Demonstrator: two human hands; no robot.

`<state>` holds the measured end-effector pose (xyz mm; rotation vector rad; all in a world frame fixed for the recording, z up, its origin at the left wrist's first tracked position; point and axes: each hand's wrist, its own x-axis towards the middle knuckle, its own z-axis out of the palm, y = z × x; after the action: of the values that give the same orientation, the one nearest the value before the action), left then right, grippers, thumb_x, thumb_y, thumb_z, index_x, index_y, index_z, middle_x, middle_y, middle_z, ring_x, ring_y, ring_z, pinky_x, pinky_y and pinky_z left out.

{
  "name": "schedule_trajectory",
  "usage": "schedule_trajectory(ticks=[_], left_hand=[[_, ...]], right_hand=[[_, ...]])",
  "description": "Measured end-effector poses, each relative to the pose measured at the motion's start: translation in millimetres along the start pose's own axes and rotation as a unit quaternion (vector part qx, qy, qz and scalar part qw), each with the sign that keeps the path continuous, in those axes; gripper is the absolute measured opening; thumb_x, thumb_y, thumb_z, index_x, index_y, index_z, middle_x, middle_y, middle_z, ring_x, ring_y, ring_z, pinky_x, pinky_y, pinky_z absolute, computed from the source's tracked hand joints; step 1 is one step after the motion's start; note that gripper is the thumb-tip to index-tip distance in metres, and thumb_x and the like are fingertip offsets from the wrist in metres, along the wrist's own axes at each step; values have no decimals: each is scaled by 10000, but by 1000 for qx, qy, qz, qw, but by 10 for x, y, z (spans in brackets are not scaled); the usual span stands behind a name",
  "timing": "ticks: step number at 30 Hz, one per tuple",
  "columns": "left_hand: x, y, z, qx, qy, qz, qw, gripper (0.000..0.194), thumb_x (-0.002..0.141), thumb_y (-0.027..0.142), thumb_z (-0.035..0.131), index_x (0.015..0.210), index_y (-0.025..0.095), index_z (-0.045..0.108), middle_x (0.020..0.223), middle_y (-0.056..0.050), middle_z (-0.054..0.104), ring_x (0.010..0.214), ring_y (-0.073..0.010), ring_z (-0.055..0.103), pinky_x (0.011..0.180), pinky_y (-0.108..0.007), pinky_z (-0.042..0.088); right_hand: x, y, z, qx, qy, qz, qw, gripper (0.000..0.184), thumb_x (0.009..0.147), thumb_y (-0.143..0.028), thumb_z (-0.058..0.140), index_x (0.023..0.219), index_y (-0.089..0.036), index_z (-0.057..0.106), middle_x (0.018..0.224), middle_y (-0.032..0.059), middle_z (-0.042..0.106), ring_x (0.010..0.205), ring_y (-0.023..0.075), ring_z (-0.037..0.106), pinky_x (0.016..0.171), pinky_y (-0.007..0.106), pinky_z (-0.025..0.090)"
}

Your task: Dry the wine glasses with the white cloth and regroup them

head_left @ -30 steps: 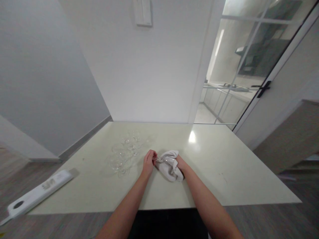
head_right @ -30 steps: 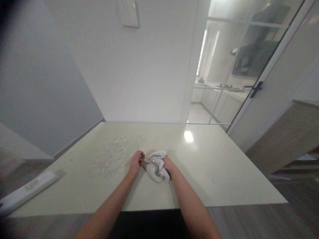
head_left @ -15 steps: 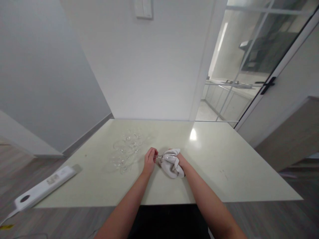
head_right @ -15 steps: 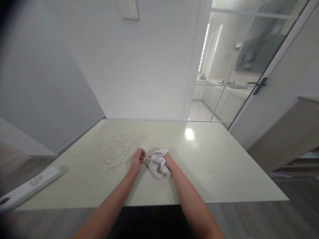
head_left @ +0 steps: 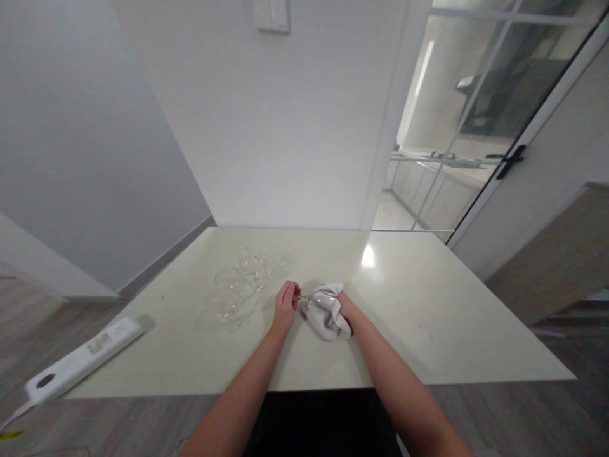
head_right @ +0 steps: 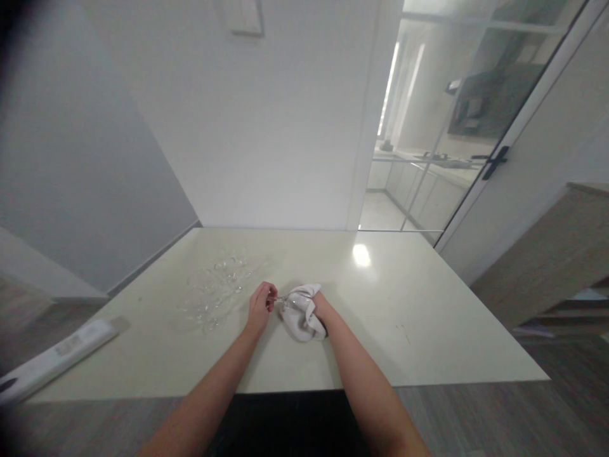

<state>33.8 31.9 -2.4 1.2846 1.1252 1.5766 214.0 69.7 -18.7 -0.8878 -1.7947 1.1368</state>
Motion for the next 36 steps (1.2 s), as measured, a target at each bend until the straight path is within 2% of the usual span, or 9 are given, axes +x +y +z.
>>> schedule_trajectory(ticks=[5,9,11,17,22,27,31,36], left_hand=[[0,27,10,7,6,-7,1000,363,878,483,448,713,172,536,593,27,461,423,-72,365,395,-208,254],[0,41,13,13,8,-9,1000,354,874,471,450,703,174,537,572,34,445,421,-74,368,398,-206,261],[4,43,13,17,10,-14,1000,354,873,469,443,699,175,535,562,38,441,415,-74,363,397,-207,259],[20,47,13,20,15,-38,999,333,863,437,432,688,175,538,554,37,466,390,-73,360,388,-209,245],[27,44,10,14,16,-43,999,327,851,437,442,681,177,545,532,35,466,380,-80,364,380,-213,244],[37,49,11,9,27,-44,999,334,842,453,454,677,178,548,538,36,474,381,-78,364,376,-215,244],[37,69,20,18,37,-45,998,344,843,454,453,668,175,550,512,40,463,378,-79,355,375,-215,245],[35,75,25,23,38,-46,998,343,847,445,450,662,174,547,475,48,431,376,-82,346,377,-213,248]], right_hand=[[-11,57,-17,14,-11,-23,1000,266,681,-444,641,776,-197,664,902,61,691,929,241,618,929,392,450],[-24,76,-16,36,-3,-5,999,280,676,-430,646,825,-193,665,919,64,684,960,239,614,947,398,439],[-28,38,-3,56,-1,17,998,275,677,-427,646,816,-191,661,894,60,681,927,233,618,930,394,451],[-7,-132,40,95,-52,49,993,261,682,-444,634,726,-186,625,759,32,651,802,202,611,815,354,497],[-23,-148,17,84,-39,46,995,201,589,-360,709,685,-217,604,784,22,656,848,220,608,855,359,495],[-72,-50,15,63,26,69,995,173,619,-280,677,771,-204,645,880,48,665,941,244,617,903,370,481],[-85,-42,40,91,37,89,991,220,637,-295,652,835,-198,652,918,71,670,966,267,616,908,404,478],[-88,-92,61,109,52,107,987,249,630,-357,657,813,-189,633,893,85,665,967,294,615,897,442,484]])
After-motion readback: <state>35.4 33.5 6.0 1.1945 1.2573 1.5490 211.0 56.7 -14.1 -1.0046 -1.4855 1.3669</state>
